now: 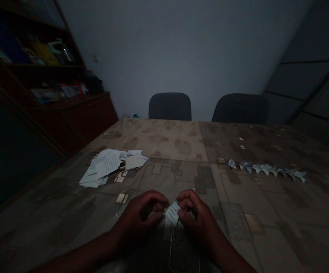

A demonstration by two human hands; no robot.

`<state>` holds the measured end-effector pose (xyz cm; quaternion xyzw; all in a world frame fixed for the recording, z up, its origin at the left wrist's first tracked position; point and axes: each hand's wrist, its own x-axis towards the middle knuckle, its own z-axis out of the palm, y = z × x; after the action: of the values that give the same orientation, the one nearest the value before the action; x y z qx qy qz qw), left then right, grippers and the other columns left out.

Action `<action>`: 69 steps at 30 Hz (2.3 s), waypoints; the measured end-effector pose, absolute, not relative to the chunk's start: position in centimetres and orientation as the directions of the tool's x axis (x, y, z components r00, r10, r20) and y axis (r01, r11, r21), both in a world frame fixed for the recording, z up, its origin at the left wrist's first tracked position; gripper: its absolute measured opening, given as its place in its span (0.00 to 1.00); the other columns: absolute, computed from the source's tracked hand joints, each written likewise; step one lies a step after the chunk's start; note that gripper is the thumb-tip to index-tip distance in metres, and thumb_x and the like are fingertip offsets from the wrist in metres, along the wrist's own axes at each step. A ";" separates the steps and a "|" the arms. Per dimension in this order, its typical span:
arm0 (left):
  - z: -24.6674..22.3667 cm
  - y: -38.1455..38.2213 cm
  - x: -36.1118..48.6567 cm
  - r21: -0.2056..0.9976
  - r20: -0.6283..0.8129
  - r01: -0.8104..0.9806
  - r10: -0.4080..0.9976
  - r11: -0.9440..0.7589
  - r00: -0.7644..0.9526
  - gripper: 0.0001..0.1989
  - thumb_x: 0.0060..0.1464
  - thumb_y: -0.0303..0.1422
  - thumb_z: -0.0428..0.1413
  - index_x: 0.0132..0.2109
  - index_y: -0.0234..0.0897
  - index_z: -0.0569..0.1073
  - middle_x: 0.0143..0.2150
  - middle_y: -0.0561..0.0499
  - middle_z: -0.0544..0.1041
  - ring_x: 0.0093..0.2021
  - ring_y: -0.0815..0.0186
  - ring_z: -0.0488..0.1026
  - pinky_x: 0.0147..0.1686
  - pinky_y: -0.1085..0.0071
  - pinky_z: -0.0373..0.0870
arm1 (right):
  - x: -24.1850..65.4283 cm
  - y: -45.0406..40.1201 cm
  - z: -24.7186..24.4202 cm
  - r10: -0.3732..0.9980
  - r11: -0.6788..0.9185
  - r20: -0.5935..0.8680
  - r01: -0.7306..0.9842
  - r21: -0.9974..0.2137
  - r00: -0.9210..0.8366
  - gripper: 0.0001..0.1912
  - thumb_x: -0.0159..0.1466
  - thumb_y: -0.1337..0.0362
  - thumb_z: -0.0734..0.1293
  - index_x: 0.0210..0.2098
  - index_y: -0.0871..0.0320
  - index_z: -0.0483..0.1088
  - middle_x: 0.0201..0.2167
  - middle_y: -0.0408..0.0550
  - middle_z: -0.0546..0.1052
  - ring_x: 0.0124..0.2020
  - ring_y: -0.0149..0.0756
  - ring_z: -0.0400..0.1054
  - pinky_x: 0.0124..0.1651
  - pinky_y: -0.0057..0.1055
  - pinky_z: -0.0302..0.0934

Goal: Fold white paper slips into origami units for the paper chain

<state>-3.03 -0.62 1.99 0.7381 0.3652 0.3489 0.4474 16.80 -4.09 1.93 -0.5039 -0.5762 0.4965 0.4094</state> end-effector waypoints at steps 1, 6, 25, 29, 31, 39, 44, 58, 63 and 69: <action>1.9 -0.3 -3.2 0.883 0.258 0.206 0.802 -0.422 0.538 0.10 0.50 0.24 0.56 0.41 0.36 0.73 0.39 0.48 0.75 0.37 0.65 0.71 0.38 0.69 0.68 | 16.9 -4.1 1.9 0.983 -0.010 -0.038 0.153 -0.988 -0.178 0.12 0.59 0.54 0.64 0.37 0.55 0.62 0.25 0.40 0.65 0.26 0.33 0.60 0.27 0.28 0.53; 1.5 0.2 -3.5 0.659 0.465 0.176 0.580 -0.731 0.668 0.07 0.57 0.28 0.55 0.42 0.38 0.76 0.43 0.46 0.74 0.43 0.64 0.71 0.40 0.70 0.67 | 16.9 -4.3 1.8 0.956 -0.059 -0.097 0.143 -0.988 -0.278 0.12 0.61 0.54 0.62 0.39 0.54 0.61 0.26 0.39 0.64 0.26 0.32 0.58 0.26 0.26 0.51; -1.2 -0.3 -2.6 0.246 0.422 0.448 0.511 -0.859 0.749 0.12 0.59 0.26 0.50 0.28 0.36 0.71 0.27 0.53 0.71 0.29 0.68 0.62 0.31 0.70 0.56 | 17.4 -3.4 -0.3 0.890 0.441 0.147 0.734 -0.517 -0.431 0.07 0.61 0.72 0.59 0.37 0.57 0.67 0.33 0.48 0.73 0.36 0.41 0.65 0.40 0.38 0.53; -0.8 0.0 -2.5 0.271 0.361 0.466 0.538 -0.842 0.762 0.08 0.58 0.29 0.55 0.30 0.36 0.72 0.29 0.53 0.72 0.32 0.67 0.64 0.33 0.70 0.56 | 17.6 -3.7 -0.6 0.886 0.461 0.165 0.786 -0.412 -0.434 0.08 0.59 0.73 0.62 0.29 0.55 0.69 0.29 0.45 0.72 0.33 0.39 0.63 0.37 0.36 0.50; -0.5 0.0 -2.4 0.331 0.336 0.462 0.560 -0.823 0.757 0.08 0.58 0.29 0.56 0.30 0.36 0.73 0.30 0.53 0.72 0.34 0.67 0.65 0.35 0.69 0.57 | 17.4 -4.1 -0.3 0.895 0.442 0.132 0.809 -0.388 -0.425 0.09 0.59 0.74 0.62 0.27 0.55 0.69 0.27 0.44 0.71 0.32 0.38 0.63 0.37 0.35 0.49; 0.3 -0.3 -2.2 0.497 0.275 0.475 0.651 -0.726 0.708 0.03 0.55 0.29 0.60 0.33 0.35 0.74 0.33 0.51 0.73 0.37 0.64 0.67 0.39 0.68 0.57 | 16.8 -4.8 0.8 0.917 0.391 0.071 0.855 -0.340 -0.391 0.08 0.59 0.72 0.63 0.25 0.57 0.68 0.26 0.45 0.71 0.29 0.38 0.62 0.34 0.34 0.48; 0.1 -0.3 -2.1 0.533 0.255 0.496 0.689 -0.686 0.679 0.03 0.54 0.30 0.60 0.34 0.37 0.74 0.34 0.51 0.73 0.39 0.63 0.67 0.40 0.67 0.57 | 16.7 -5.0 0.5 0.940 0.337 0.083 0.859 -0.385 -0.331 0.07 0.58 0.72 0.63 0.25 0.58 0.69 0.26 0.45 0.71 0.30 0.38 0.63 0.36 0.35 0.48; 0.4 0.0 -2.1 0.568 0.200 0.517 0.716 -0.641 0.669 0.04 0.53 0.32 0.62 0.34 0.37 0.74 0.34 0.53 0.73 0.38 0.63 0.68 0.42 0.66 0.57 | 16.7 -5.1 0.5 0.941 0.335 0.109 0.841 -0.425 -0.320 0.08 0.60 0.70 0.63 0.25 0.56 0.68 0.26 0.44 0.70 0.30 0.38 0.64 0.36 0.35 0.51; 0.4 -0.1 -2.1 0.560 0.215 0.519 0.718 -0.646 0.662 0.04 0.53 0.32 0.61 0.34 0.37 0.73 0.33 0.53 0.72 0.38 0.64 0.67 0.42 0.67 0.56 | 16.7 -5.2 0.2 0.947 0.322 0.133 0.849 -0.420 -0.293 0.08 0.60 0.70 0.64 0.25 0.56 0.67 0.26 0.43 0.71 0.30 0.38 0.64 0.36 0.35 0.51; 0.4 0.0 -1.8 0.518 0.195 0.551 0.717 -0.655 0.669 0.04 0.55 0.32 0.59 0.33 0.37 0.73 0.33 0.53 0.73 0.38 0.63 0.67 0.41 0.66 0.56 | 16.5 -5.1 0.0 0.945 0.322 0.172 0.878 -0.353 -0.277 0.07 0.58 0.70 0.65 0.23 0.55 0.67 0.24 0.43 0.70 0.28 0.38 0.64 0.34 0.34 0.50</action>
<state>-1.83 -0.04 0.44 0.8884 0.3567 0.1953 0.2129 16.50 -5.09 0.01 -0.5745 -0.7936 0.0947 0.1767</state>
